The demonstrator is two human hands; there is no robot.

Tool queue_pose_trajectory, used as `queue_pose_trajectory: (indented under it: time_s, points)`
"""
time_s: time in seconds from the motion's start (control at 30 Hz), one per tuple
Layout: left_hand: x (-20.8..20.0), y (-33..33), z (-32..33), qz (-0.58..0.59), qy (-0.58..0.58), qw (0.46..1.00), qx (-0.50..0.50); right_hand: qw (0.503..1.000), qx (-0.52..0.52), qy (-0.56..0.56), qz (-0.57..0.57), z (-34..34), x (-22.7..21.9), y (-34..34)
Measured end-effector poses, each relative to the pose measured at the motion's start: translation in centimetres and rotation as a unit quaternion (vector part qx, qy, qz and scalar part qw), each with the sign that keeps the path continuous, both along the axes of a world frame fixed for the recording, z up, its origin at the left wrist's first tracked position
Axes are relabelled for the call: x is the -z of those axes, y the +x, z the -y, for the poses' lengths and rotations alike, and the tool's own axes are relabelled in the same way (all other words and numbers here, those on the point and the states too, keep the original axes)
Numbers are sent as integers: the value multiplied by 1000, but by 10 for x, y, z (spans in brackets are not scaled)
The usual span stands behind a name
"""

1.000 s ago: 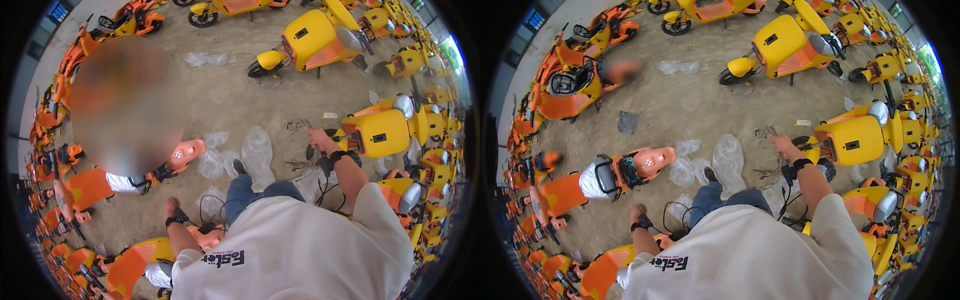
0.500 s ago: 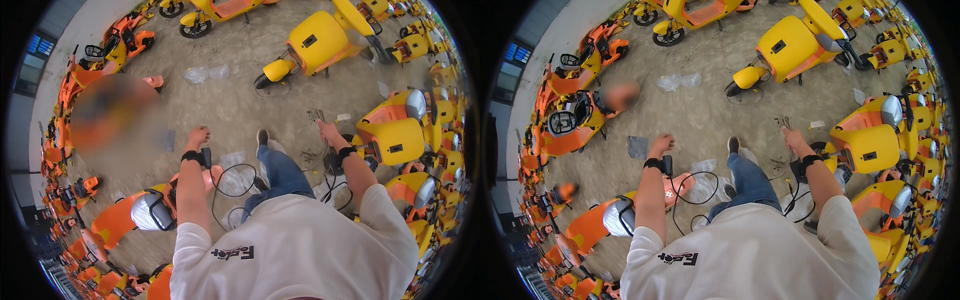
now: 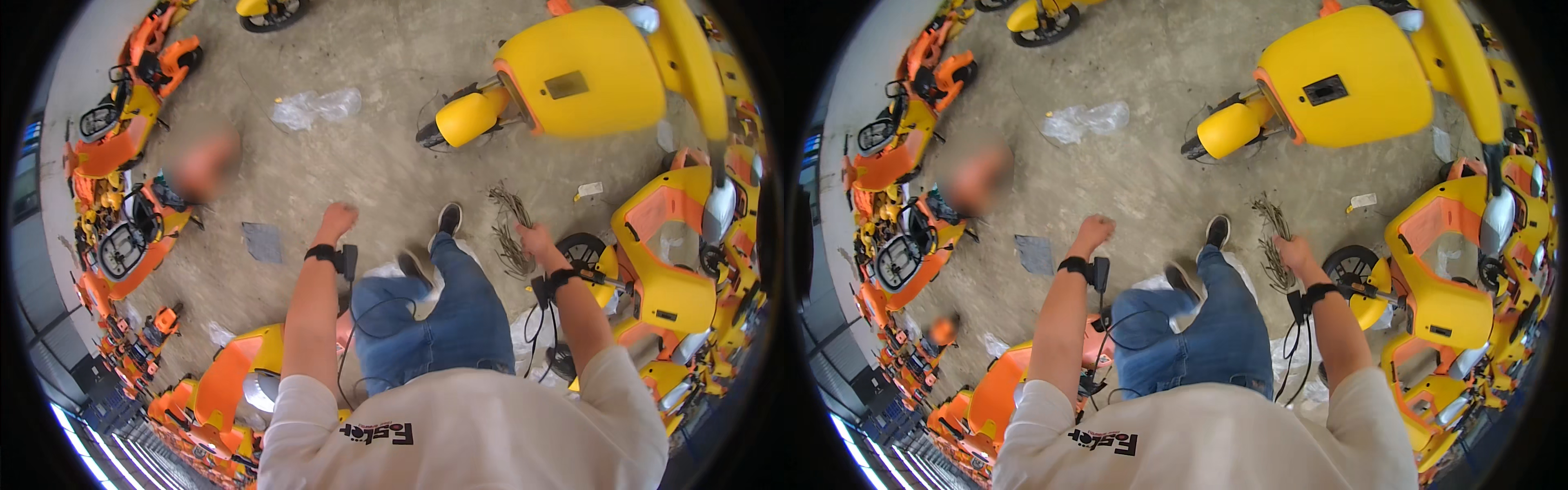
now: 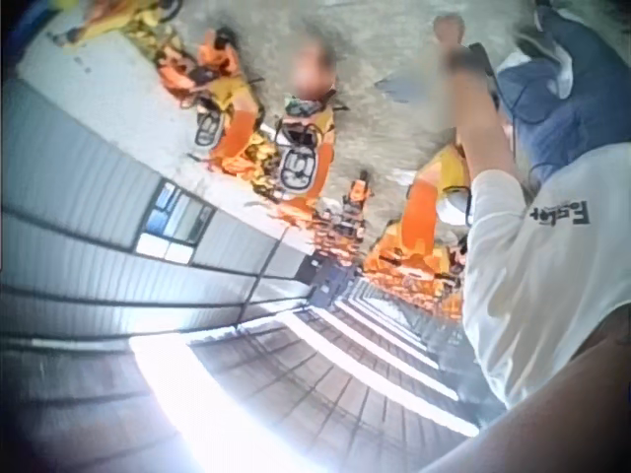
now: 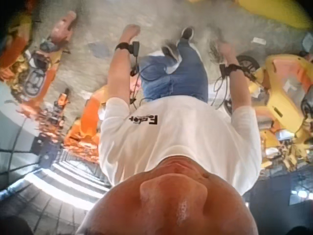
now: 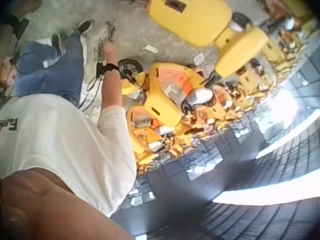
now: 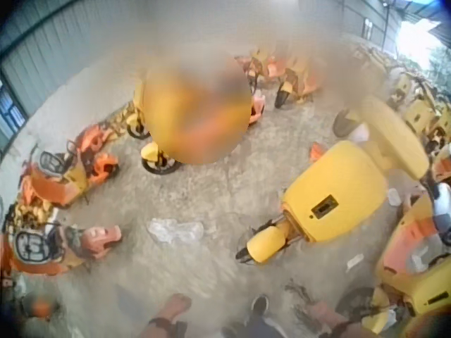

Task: The person walks through a warehouse, gathers wire harnesses from the floor, and places them into the battery compartments of electric scooters.

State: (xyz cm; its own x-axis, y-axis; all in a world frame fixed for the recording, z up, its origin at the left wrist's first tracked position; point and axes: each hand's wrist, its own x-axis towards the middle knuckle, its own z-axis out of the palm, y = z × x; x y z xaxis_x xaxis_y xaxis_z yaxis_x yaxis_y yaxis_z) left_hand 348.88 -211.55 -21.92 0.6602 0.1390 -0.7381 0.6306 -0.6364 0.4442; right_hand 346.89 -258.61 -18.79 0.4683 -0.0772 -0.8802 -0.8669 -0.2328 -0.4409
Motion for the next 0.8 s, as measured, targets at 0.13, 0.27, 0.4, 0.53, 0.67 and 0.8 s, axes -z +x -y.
queue_pose_trajectory:
  time_s: [0.13, 0.27, 0.4, 0.53, 0.67, 0.8]
  points:
    - [121, 49, 29, 30, 20, 990, 139, 984, 159, 21, -74, -18, 25, 6]
    - [237, 102, 71, 12, 21, 966, 257, 963, 252, 40, -83, -21, 30, 8]
    - [340, 135, 55, 12, 13, 978, 207, 909, 397, 98, -78, -37, 55, 15]
    - [408, 179, 82, 68, -23, 982, 174, 809, 569, 131, -72, -37, 77, 12]
    - [471, 210, 79, 104, -55, 969, 217, 781, 590, 200, -48, -41, 98, 5]
    - [500, 219, 91, 173, -82, 942, 276, 752, 611, 244, -33, -43, 109, 1]
